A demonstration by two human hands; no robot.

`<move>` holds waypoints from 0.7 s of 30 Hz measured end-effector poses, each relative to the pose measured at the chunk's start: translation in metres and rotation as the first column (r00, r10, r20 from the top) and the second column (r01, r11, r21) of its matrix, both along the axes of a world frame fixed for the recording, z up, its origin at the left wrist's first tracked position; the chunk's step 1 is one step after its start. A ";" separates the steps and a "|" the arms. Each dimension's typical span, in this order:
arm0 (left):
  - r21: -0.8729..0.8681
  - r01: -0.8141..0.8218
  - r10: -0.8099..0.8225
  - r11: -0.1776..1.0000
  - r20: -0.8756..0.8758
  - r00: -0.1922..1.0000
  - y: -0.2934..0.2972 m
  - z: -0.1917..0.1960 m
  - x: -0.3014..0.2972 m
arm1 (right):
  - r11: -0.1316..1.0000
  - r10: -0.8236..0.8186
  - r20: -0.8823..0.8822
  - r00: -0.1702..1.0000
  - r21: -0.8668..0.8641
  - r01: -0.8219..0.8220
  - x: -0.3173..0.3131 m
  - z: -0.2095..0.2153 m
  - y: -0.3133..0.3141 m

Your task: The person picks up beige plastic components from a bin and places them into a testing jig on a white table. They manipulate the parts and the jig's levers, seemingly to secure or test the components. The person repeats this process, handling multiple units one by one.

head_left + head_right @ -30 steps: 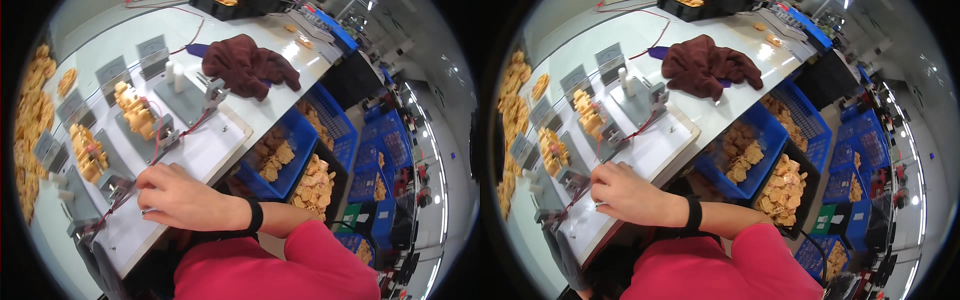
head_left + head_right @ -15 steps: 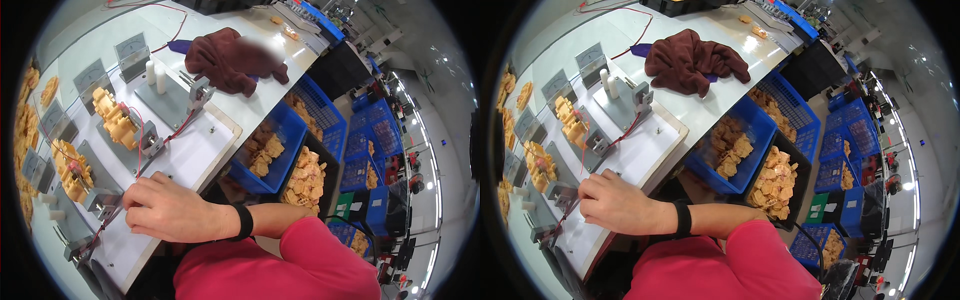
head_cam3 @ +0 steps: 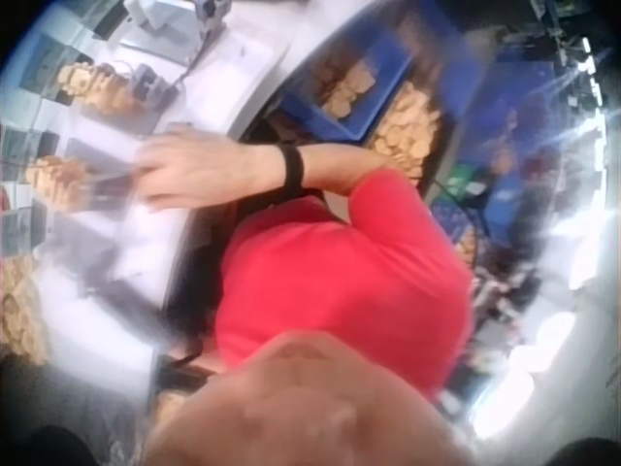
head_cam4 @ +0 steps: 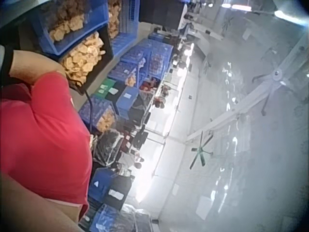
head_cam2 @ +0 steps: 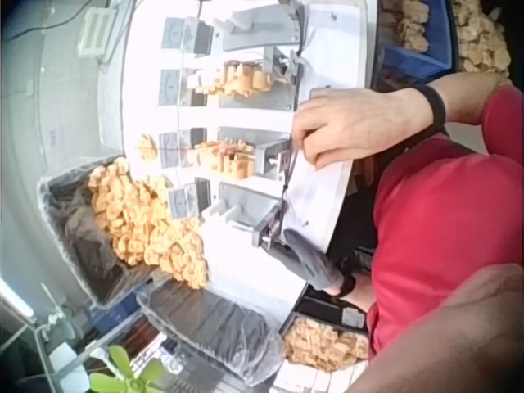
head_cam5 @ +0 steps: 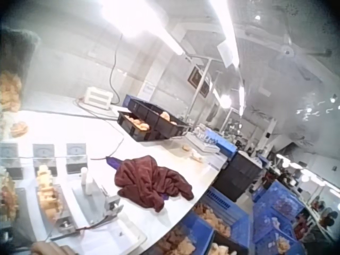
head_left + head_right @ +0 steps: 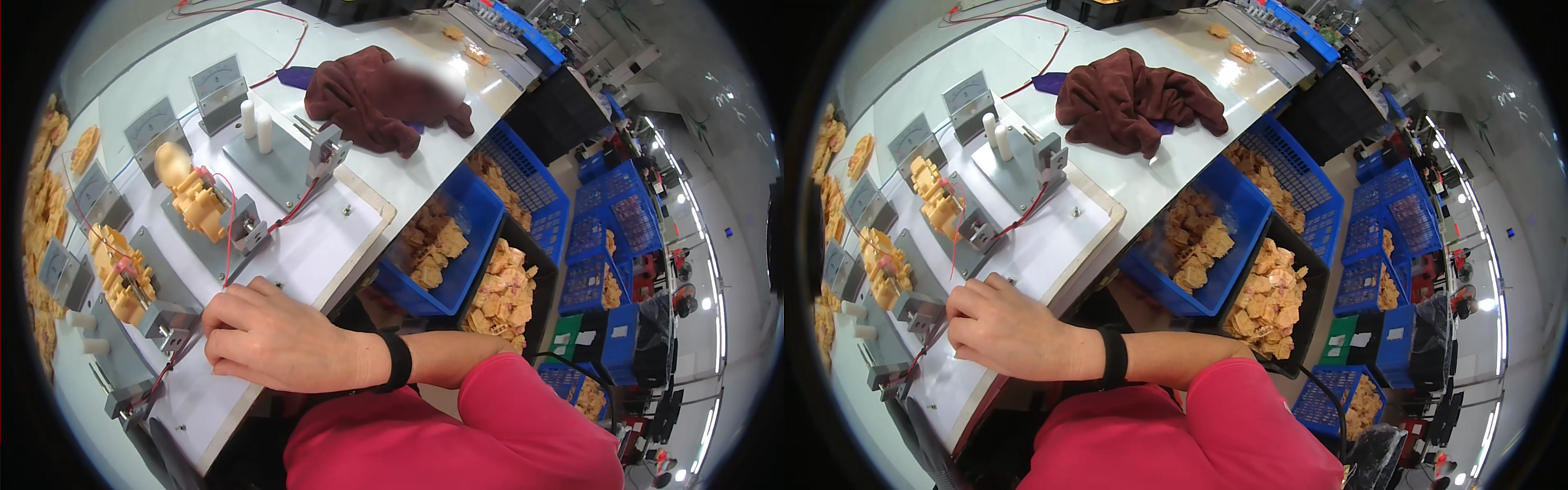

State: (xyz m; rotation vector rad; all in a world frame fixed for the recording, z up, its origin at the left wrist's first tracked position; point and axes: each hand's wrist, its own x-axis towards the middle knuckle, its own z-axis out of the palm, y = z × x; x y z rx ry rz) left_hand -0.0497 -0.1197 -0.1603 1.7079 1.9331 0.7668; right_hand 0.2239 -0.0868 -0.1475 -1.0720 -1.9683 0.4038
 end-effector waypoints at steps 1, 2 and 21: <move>-0.031 0.004 -0.003 1.000 0.010 1.000 0.001 -0.005 -0.005 | 1.000 -0.008 0.002 1.000 -0.001 0.008 0.001 0.000 -0.001; -0.062 0.007 -0.006 0.998 0.018 1.000 0.001 -0.009 -0.010 | 1.000 -0.015 0.003 1.000 -0.002 0.015 0.003 0.000 -0.002; -0.162 0.007 0.059 0.987 0.401 0.914 -0.002 0.007 -0.012 | 0.999 0.009 0.023 1.000 0.052 -0.010 -0.001 0.007 0.004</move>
